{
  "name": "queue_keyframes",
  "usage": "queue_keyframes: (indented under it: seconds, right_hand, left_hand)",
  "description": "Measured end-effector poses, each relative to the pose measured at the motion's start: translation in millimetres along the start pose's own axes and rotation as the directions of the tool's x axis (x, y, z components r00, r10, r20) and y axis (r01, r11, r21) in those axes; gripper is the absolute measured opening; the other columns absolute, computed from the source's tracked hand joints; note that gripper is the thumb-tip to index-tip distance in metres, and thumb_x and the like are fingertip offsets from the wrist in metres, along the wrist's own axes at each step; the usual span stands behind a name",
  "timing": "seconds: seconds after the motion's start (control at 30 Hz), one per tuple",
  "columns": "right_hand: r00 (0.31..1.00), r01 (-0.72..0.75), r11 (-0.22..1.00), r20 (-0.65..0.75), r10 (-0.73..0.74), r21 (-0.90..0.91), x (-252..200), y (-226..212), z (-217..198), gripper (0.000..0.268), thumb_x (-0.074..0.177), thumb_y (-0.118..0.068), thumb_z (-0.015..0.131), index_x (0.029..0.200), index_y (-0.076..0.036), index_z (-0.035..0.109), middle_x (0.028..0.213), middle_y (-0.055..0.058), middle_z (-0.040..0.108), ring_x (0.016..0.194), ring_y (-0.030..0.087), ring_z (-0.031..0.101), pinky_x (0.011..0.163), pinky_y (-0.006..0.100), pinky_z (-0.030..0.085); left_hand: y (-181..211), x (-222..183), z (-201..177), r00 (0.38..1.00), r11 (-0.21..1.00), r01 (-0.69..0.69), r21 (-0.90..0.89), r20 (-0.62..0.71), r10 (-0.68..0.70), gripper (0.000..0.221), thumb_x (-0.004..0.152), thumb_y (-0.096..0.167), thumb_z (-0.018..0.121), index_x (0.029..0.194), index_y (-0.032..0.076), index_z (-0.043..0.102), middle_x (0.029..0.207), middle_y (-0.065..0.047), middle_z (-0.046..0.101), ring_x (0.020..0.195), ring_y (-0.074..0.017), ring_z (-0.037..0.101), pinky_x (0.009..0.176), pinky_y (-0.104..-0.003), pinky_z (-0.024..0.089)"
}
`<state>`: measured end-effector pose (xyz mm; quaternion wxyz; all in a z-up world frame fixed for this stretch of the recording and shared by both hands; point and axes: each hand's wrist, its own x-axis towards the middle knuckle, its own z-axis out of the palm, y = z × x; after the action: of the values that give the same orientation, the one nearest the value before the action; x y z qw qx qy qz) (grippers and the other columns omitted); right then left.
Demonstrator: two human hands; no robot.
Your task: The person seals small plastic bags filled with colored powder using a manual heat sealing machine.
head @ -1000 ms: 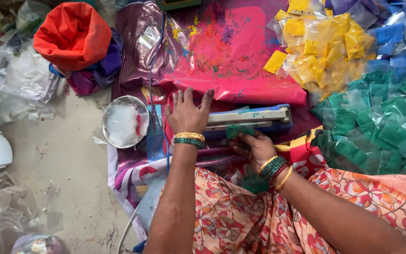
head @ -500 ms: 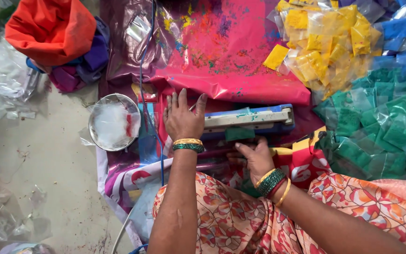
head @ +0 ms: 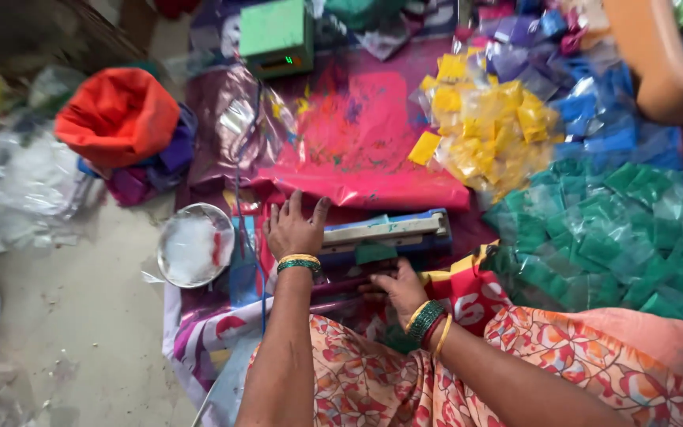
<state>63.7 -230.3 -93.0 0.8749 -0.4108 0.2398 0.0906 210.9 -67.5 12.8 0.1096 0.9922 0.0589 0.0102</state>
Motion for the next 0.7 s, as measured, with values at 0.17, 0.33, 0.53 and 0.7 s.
queue_keyframes:
  seconds: [0.17, 0.33, 0.53, 0.7]
  right_hand:
    - [0.995, -0.096, 0.991, 0.029, 0.094, 0.097, -13.0, -22.2, -10.2, 0.028, 0.088, 0.000, 0.066, 0.112, -0.005, 0.053, 0.099, 0.016, 0.071, 0.087, 0.029, 0.075, 0.074, 0.042, 0.063]
    - [0.993, -0.112, 0.982, 0.039, 0.107, 0.155, 9.7, -21.3, -24.6, 0.024, 0.091, -0.006, 0.069, 0.110, -0.003, 0.055, 0.100, 0.015, 0.071, 0.090, 0.029, 0.075, 0.079, 0.042, 0.064]
    - [0.986, -0.165, 0.974, 0.012, 0.165, 0.153, 15.7, -28.8, -14.4, 0.021, 0.095, -0.015, 0.069, 0.109, -0.004, 0.057, 0.097, 0.013, 0.071, 0.087, 0.029, 0.074, 0.077, 0.042, 0.062]
    - [0.991, -0.134, 0.978, 0.021, 0.132, 0.162, 18.5, -31.1, -6.1, 0.023, 0.097, -0.019, 0.068, 0.113, -0.004, 0.062, 0.098, 0.012, 0.074, 0.086, 0.028, 0.074, 0.078, 0.043, 0.061]
  left_hand:
    - [-34.5, -23.9, 29.9, 0.779, 0.960, -0.272, 0.062, -0.572, 0.257, 0.058, 0.104, 0.044, 0.055, 0.156, 0.024, 0.037, 0.164, -0.018, 0.037, 0.153, -0.0363, 0.033, 0.121, -0.056, 0.025]
    - [1.1, -102.8, 42.5, 0.695, 0.492, -0.244, -0.836, -0.505, -0.513, 0.055, 0.109, 0.025, 0.064, 0.149, -0.001, 0.038, 0.138, -0.018, 0.054, 0.126, -0.0265, 0.055, 0.115, -0.040, 0.044]
    - [8.7, -114.5, 126.6, 0.958, 0.301, 0.104, -0.948, 0.014, -0.286, 0.038, 0.088, 0.017, 0.077, 0.116, -0.005, 0.063, 0.104, -0.010, 0.071, 0.093, -0.0186, 0.065, 0.087, -0.032, 0.054]
    - [11.3, -91.7, 145.5, 0.865, 0.005, 0.411, -0.912, 0.388, -0.317, 0.036, 0.085, 0.017, 0.084, 0.108, -0.006, 0.068, 0.089, -0.009, 0.073, 0.070, -0.0172, 0.064, 0.062, -0.032, 0.052]
